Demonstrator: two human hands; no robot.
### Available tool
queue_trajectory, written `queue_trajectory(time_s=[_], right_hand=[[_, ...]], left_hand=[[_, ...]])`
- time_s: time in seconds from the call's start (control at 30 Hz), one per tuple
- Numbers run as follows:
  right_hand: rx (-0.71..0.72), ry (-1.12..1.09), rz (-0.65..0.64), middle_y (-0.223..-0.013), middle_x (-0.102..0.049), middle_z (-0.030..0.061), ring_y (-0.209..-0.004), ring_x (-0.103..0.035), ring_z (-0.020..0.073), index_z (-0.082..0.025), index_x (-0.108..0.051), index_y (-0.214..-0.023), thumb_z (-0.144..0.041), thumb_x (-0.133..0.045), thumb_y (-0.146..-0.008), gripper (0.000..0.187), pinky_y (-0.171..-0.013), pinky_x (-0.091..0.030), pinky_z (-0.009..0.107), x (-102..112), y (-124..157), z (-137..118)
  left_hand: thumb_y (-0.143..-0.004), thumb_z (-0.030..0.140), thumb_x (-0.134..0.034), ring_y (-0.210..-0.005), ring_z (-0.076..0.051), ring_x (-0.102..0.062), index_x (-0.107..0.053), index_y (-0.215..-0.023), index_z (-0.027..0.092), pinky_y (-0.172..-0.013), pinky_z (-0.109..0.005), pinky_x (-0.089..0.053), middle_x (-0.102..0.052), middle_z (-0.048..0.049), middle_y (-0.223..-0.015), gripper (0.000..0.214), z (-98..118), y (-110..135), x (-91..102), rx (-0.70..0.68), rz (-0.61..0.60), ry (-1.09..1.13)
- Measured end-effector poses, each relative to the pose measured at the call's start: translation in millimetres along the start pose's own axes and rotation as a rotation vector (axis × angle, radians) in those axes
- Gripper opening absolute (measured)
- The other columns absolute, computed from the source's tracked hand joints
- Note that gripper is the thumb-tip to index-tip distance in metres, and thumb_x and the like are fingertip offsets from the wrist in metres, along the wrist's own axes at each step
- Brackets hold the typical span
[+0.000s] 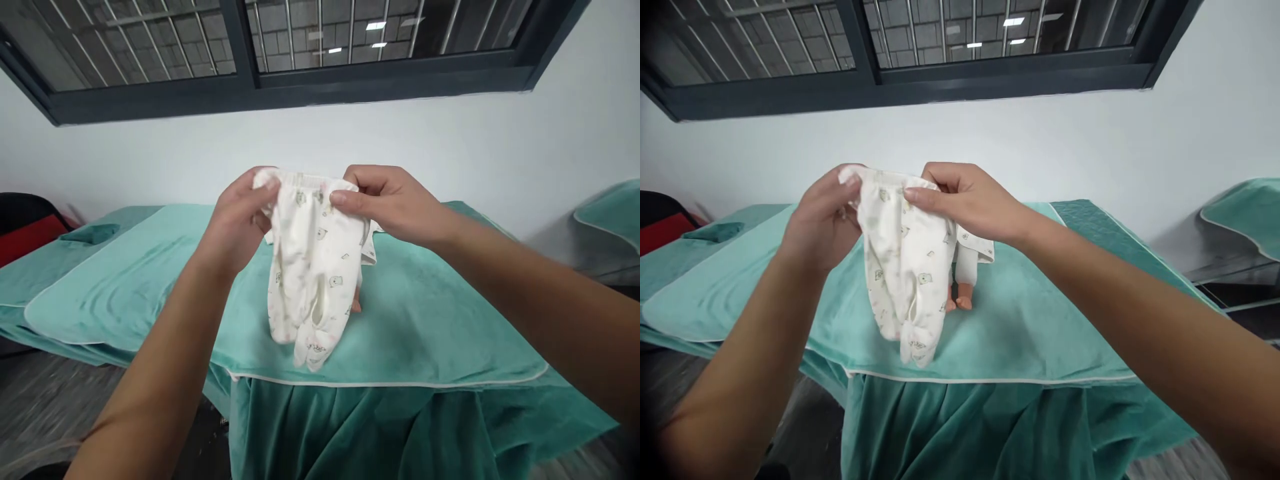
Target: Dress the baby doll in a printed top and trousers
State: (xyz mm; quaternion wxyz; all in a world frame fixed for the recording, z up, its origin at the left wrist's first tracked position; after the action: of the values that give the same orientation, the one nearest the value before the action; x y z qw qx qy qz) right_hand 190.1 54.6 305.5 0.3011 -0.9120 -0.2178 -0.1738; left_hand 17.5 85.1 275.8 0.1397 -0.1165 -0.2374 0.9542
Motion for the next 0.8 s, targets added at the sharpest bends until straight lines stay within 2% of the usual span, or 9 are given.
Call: queue_trajectory(time_s=[0.13, 0.2, 0.27, 0.33, 0.43, 0.5, 0.53, 0.7, 0.8], right_hand=[[-0.002, 0.017, 0.104, -0.072, -0.048, -0.0029, -0.075, -0.052, 0.0128, -0.020, -0.055, -0.073, -0.059, -0.070, -0.086, 0.043, -0.064, -0.038, 0.024, -3.9, -1.1, -2.9], [-0.011, -0.001, 0.143, -0.073, -0.049, -0.0030, -0.076, -0.053, 0.0128, -0.021, -0.056, -0.075, -0.058, -0.069, -0.087, 0.042, -0.064, -0.039, 0.024, -4.6, -2.7, -3.1], [-0.024, -0.044, 0.156, -0.073, -0.052, -0.0033, -0.076, -0.055, 0.0125, -0.021, -0.057, -0.078, -0.059, -0.069, -0.087, 0.041, -0.063, -0.040, 0.023, -5.1, -3.2, -1.2], [-0.062, -0.091, 0.084, -0.072, -0.056, -0.0031, -0.072, -0.057, 0.0126, -0.021, -0.060, -0.080, -0.059, -0.069, -0.086, 0.040, -0.062, -0.042, 0.024, -11.1, -1.7, 4.6], [-0.162, -0.107, -0.201, -0.070, -0.064, -0.0009, -0.066, -0.061, 0.0141, -0.019, -0.068, -0.079, -0.055, -0.077, -0.080, 0.037, -0.058, -0.046, 0.025, -34.7, 9.6, 18.5], [-0.211, -0.109, -0.327, -0.071, -0.069, 0.0010, -0.064, -0.063, 0.0150, -0.018, -0.071, -0.079, -0.048, -0.082, -0.076, 0.032, -0.057, -0.048, 0.026, -45.7, 20.1, 26.3], [-0.225, -0.122, -0.329, -0.072, -0.070, 0.0017, -0.063, -0.064, 0.0152, -0.018, -0.072, -0.079, -0.045, -0.083, -0.076, 0.029, -0.057, -0.048, 0.026, -46.6, 23.0, 29.1], [-0.219, -0.259, 0.012, -0.072, -0.068, 0.0017, -0.063, -0.060, 0.0143, -0.019, -0.069, -0.083, -0.040, -0.074, -0.084, 0.022, -0.056, -0.048, 0.026, -22.5, 17.2, 31.7], [-0.219, -0.341, 0.158, -0.068, -0.062, -0.0005, -0.062, -0.056, 0.0127, -0.019, -0.064, -0.079, -0.039, -0.072, -0.085, 0.022, -0.057, -0.045, 0.025, -11.4, 12.6, 31.8]], left_hand=[[-0.073, 0.024, -0.085, -0.087, -0.023, -0.071, -0.070, -0.096, 0.019, -0.072, -0.029, -0.056, -0.069, -0.0028, -0.082, 0.027, -5.1, 11.3, -22.0, 0.159, -0.153, -0.113], [-0.072, 0.021, -0.085, -0.083, -0.023, -0.070, -0.070, -0.089, 0.017, -0.068, -0.029, -0.054, -0.068, -0.0026, -0.080, 0.022, -8.1, 15.5, -35.6, 0.210, -0.216, -0.183], [-0.075, 0.023, -0.082, -0.079, -0.022, -0.068, -0.069, -0.083, 0.016, -0.066, -0.029, -0.053, -0.066, -0.0021, -0.076, 0.017, -8.7, 14.9, -42.7, 0.188, -0.198, -0.215], [-0.080, 0.025, -0.077, -0.080, -0.021, -0.068, -0.068, -0.084, 0.017, -0.069, -0.029, -0.053, -0.065, -0.0015, -0.075, 0.013, -6.3, 10.3, -39.2, 0.105, -0.082, -0.167], [-0.084, 0.024, -0.070, -0.083, -0.019, -0.068, -0.064, -0.086, 0.020, -0.074, -0.030, -0.054, -0.063, -0.0002, -0.077, 0.007, -7.7, 5.7, -25.6, 0.001, 0.106, -0.053], [-0.086, 0.025, -0.066, -0.082, -0.018, -0.067, -0.061, -0.083, 0.020, -0.074, -0.029, -0.054, -0.062, -0.0001, -0.078, 0.007, -15.3, 5.6, -22.8, 0.013, 0.142, -0.013], [-0.087, 0.028, -0.065, -0.082, -0.018, -0.067, -0.061, -0.083, 0.020, -0.073, -0.029, -0.055, -0.063, -0.0006, -0.078, 0.010, -20.6, 6.5, -24.7, 0.044, 0.128, -0.004], [-0.088, 0.054, -0.067, -0.084, -0.026, -0.072, -0.068, -0.094, 0.017, -0.071, -0.034, -0.058, -0.071, -0.0066, -0.081, 0.037, -41.4, 23.2, -50.9, 0.248, -0.136, -0.073], [-0.078, 0.050, -0.079, -0.077, -0.028, -0.074, -0.071, -0.096, 0.015, -0.068, -0.037, -0.058, -0.074, -0.0087, -0.084, 0.040, -48.0, 35.1, -62.4, 0.334, -0.296, -0.139]])
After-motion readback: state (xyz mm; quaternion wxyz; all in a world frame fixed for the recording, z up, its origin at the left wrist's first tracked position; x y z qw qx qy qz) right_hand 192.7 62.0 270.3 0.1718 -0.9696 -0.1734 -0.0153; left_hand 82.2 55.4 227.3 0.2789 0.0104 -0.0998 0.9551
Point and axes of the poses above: each hand's wrist, its own y-axis away from the middle knuckle, its own x-axis out of the back of the hand, z = x × y, the point moved 9 cm from there along -y, towards the middle knuckle
